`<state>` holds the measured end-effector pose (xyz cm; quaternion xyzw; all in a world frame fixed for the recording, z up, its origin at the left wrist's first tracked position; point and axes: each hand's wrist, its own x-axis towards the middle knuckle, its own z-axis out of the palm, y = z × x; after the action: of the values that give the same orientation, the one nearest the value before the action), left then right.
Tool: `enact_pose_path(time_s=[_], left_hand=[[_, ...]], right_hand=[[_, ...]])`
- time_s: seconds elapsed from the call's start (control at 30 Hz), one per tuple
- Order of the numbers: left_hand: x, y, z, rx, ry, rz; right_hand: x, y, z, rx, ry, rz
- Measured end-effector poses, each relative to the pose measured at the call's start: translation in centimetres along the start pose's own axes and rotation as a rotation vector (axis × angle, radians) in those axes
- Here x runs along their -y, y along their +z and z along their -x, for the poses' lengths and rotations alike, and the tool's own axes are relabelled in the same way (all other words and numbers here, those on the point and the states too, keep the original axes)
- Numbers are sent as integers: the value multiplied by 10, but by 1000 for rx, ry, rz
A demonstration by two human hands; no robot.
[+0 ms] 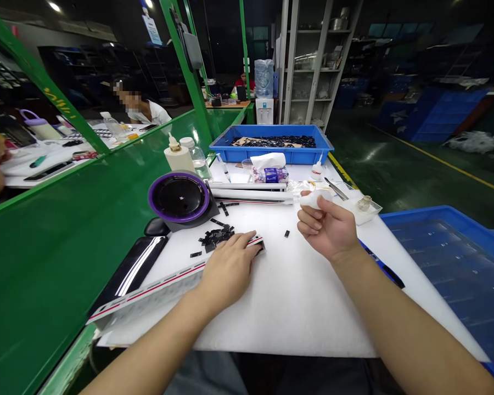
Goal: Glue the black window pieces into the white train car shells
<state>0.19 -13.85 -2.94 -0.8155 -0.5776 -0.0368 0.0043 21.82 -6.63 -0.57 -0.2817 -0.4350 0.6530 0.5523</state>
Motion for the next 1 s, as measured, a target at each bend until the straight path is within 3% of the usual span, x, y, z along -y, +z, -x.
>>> enact_pose_path(time_s=[0.07,0.17,0.27,0.37,1.0], left_hand=[[-3,4,2,-24,-4,-35],[-2,5,2,-18,3,-29],[1,2,0,-7,10,3],[0,0,-1,-2,5,17],[-2,5,0,-38,-10,23]], right_hand=[[-9,6,3,-69,-29,50],[-23,15,12,-161,-195,314],[-34,18,21,-127,-321,613],[-40,18,23,-98,-373,762],[-48,18,16,-106,-355,848]])
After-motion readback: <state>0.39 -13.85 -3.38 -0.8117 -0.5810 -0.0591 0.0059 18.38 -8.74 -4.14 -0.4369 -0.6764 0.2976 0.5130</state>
